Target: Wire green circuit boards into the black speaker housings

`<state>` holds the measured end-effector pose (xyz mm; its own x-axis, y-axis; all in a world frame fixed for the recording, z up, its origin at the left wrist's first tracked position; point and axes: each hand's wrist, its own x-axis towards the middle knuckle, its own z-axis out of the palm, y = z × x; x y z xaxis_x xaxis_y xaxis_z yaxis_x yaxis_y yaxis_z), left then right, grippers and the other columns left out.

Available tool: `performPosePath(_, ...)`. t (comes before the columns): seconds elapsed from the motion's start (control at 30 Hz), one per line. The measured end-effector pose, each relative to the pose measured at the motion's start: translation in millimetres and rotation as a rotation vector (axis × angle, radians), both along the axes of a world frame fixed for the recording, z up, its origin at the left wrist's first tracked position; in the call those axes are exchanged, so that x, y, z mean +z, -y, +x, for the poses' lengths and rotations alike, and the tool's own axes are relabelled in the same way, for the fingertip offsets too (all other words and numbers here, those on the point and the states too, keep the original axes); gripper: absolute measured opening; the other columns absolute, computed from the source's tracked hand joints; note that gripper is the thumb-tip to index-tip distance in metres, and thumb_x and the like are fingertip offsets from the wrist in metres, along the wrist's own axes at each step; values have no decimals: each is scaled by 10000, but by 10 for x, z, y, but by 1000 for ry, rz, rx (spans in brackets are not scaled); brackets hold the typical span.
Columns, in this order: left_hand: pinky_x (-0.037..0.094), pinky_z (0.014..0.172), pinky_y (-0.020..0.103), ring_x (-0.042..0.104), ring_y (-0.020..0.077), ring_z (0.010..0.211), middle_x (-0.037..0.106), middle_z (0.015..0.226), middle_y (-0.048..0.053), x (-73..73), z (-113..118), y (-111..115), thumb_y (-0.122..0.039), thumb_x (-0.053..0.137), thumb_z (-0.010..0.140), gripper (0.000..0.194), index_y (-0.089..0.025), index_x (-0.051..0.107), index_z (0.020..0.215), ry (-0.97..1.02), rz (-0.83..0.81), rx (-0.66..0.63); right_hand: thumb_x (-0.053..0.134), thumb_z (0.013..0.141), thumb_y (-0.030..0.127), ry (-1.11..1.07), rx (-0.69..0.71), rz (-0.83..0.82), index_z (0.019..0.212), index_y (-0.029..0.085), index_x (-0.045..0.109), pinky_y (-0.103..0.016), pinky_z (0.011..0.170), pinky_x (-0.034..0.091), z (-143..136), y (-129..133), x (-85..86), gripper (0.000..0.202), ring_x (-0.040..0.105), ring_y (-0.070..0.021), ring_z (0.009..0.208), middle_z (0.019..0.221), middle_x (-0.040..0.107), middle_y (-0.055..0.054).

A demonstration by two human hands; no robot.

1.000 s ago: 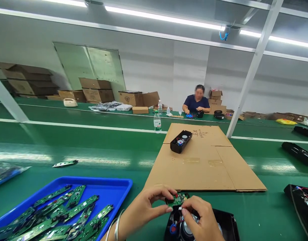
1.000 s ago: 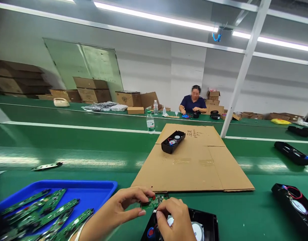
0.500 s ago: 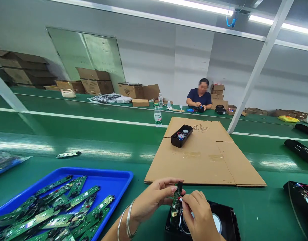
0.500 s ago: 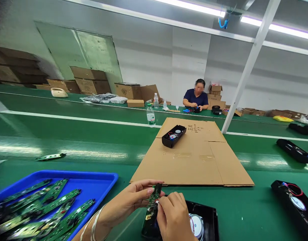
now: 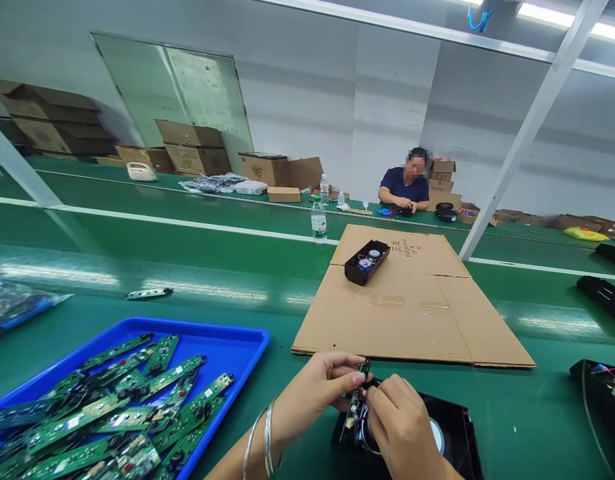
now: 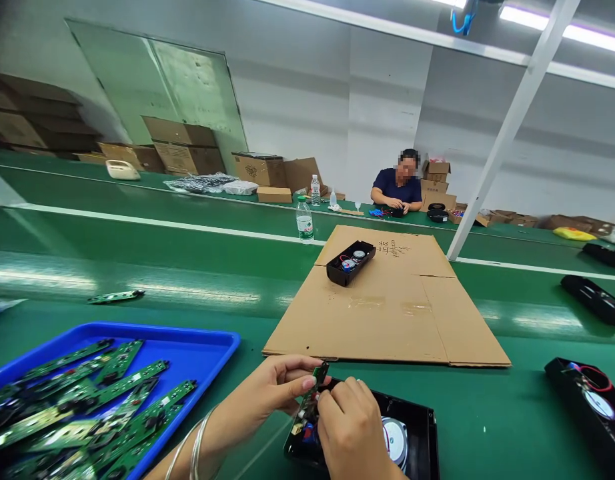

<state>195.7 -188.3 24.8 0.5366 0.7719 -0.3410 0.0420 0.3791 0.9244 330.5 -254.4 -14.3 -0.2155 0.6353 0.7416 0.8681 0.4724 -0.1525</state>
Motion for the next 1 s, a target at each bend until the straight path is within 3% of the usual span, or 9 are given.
performPosePath(0.2, 424, 559, 235, 549, 119, 591, 668, 669, -8, -9, -16, 54, -376, 756, 496, 464, -148, 603, 870, 28, 58, -59, 281, 876, 73, 112, -1, 13, 619, 171, 487, -272, 510, 287, -1, 7, 5, 343, 370, -148, 541, 570, 479, -24)
performPosePath(0.4, 459, 718, 302, 583, 203, 822, 688, 860, 52, -6, -66, 45, -277, 750, 508, 422, -146, 644, 894, 20, 124, -129, 292, 873, 85, 102, 26, -41, 675, 165, 524, -274, 502, 304, 28, 35, 66, 316, 398, -148, 540, 586, 514, -28)
performPosePath(0.47, 459, 738, 303, 574, 206, 842, 679, 856, 42, 17, -89, 55, -228, 753, 494, 412, -152, 656, 887, 27, 173, -180, 326, 884, 150, 96, 71, -154, 756, 163, 549, -274, 510, 328, 94, 82, 193, 257, 441, -154, 570, 632, 554, -30)
performPosePath(0.57, 468, 643, 271, 581, 188, 774, 661, 897, 36, 73, -113, 89, -207, 730, 520, 365, -165, 662, 876, -19, 208, -258, 440, 863, 286, 45, 162, -428, 922, 181, 543, -261, 591, 400, 272, 200, 398, 159, 520, -158, 686, 791, 616, -21)
performPosePath(0.63, 465, 630, 252, 588, 177, 753, 662, 901, 31, 120, -123, 117, -193, 704, 549, 312, -166, 664, 858, -64, 237, -318, 450, 858, 269, 6, 140, -567, 955, 201, 532, -245, 636, 423, 430, 290, 455, 144, 547, -151, 740, 847, 624, -10)
performPosePath(0.7, 467, 672, 246, 598, 180, 777, 674, 871, 21, 164, -133, 144, -155, 679, 555, 284, -169, 656, 838, -119, 270, -358, 401, 868, 199, -14, 55, -641, 922, 215, 541, -235, 626, 428, 593, 371, 409, 151, 561, -146, 737, 827, 625, -5)
performPosePath(0.77, 468, 682, 237, 610, 172, 760, 683, 791, -1, 195, -145, 173, -147, 648, 577, 262, -187, 629, 834, -194, 308, -316, 386, 851, 153, -29, -32, -681, 872, 225, 554, -234, 584, 422, 733, 440, 284, 184, 569, -149, 696, 785, 624, -4)
performPosePath(0.87, 465, 571, 224, 612, 152, 602, 631, 574, -56, 206, -153, 222, -235, 608, 642, 219, -217, 547, 852, -286, 291, -252, 419, 807, 117, -69, -116, -719, 854, 240, 562, -235, 564, 411, 850, 526, 79, 194, 577, -154, 670, 770, 628, 2)
performPosePath(1.0, 485, 553, 255, 620, 156, 555, 606, 546, -60, 112, -65, 282, -289, 585, 667, 236, -213, 447, 841, -222, 78, -429, 409, 809, 100, -76, -177, -713, 912, 246, 548, -234, 584, 415, 820, 565, -70, 227, 588, -151, 707, 816, 623, 3)
